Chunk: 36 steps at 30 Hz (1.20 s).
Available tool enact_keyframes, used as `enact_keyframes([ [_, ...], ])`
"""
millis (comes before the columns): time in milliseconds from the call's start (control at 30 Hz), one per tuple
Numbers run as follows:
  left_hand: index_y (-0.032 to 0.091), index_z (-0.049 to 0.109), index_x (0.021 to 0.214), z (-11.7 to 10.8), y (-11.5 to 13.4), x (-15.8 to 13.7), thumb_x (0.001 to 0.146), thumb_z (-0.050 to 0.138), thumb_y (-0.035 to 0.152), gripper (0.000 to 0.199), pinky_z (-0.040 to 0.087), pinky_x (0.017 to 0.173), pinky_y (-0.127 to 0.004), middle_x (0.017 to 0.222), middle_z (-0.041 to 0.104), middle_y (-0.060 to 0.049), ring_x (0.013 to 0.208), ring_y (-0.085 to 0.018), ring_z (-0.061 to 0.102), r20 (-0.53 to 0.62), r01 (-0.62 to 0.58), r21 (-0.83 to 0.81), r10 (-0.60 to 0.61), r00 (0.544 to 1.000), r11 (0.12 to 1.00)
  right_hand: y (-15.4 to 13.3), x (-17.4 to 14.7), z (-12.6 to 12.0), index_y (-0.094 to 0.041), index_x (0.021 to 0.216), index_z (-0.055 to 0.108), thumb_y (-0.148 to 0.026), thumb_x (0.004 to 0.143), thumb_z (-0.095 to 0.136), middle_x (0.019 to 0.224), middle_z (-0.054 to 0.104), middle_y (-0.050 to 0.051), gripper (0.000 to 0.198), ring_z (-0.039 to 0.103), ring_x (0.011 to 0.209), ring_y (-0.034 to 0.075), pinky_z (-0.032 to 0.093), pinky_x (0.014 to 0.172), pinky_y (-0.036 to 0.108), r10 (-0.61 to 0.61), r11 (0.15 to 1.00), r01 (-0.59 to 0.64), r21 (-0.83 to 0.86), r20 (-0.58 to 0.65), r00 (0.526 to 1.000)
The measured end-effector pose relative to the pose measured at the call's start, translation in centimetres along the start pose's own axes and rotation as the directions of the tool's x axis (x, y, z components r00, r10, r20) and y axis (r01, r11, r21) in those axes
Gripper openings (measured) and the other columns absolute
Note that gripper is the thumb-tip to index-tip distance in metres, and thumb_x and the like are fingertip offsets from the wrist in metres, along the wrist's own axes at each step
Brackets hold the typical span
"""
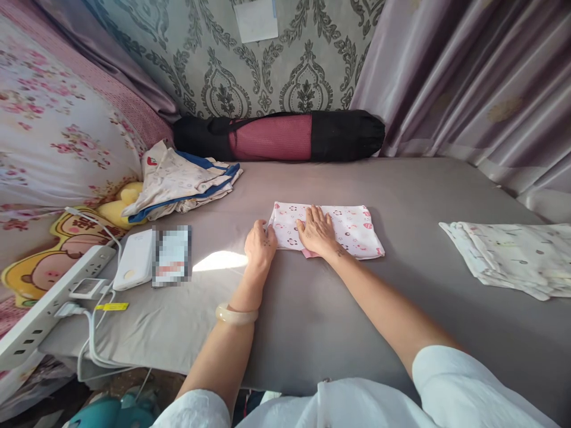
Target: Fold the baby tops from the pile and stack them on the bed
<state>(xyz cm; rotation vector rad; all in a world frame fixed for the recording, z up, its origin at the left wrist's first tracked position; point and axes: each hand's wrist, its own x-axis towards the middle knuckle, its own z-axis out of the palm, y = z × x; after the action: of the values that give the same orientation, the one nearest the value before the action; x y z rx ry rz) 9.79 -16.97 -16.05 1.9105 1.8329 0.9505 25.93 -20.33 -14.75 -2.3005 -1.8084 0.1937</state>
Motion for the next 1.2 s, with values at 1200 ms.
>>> enact_keyframes([
  [1200, 0.021, 0.060, 0.103, -1.0, 0.1, 0.4, 0.085, 0.044, 0.015, 0.025, 0.045, 0.098, -0.043, 0.097, 0.061, -0.010, 0.100, -0.025, 0.058, -0.174, 0.057, -0.103, -0.074, 0.982, 0.993, -5.7, 2.3, 1.5, -0.007, 0.149, 0.039, -0.039, 0.100, 0.029, 0.159, 0.032, 0.016, 0.059, 0.022, 0.147, 0.030, 0.011, 0.119, 0.048, -0.100, 0.991, 0.101, 0.090, -0.017, 0.995],
])
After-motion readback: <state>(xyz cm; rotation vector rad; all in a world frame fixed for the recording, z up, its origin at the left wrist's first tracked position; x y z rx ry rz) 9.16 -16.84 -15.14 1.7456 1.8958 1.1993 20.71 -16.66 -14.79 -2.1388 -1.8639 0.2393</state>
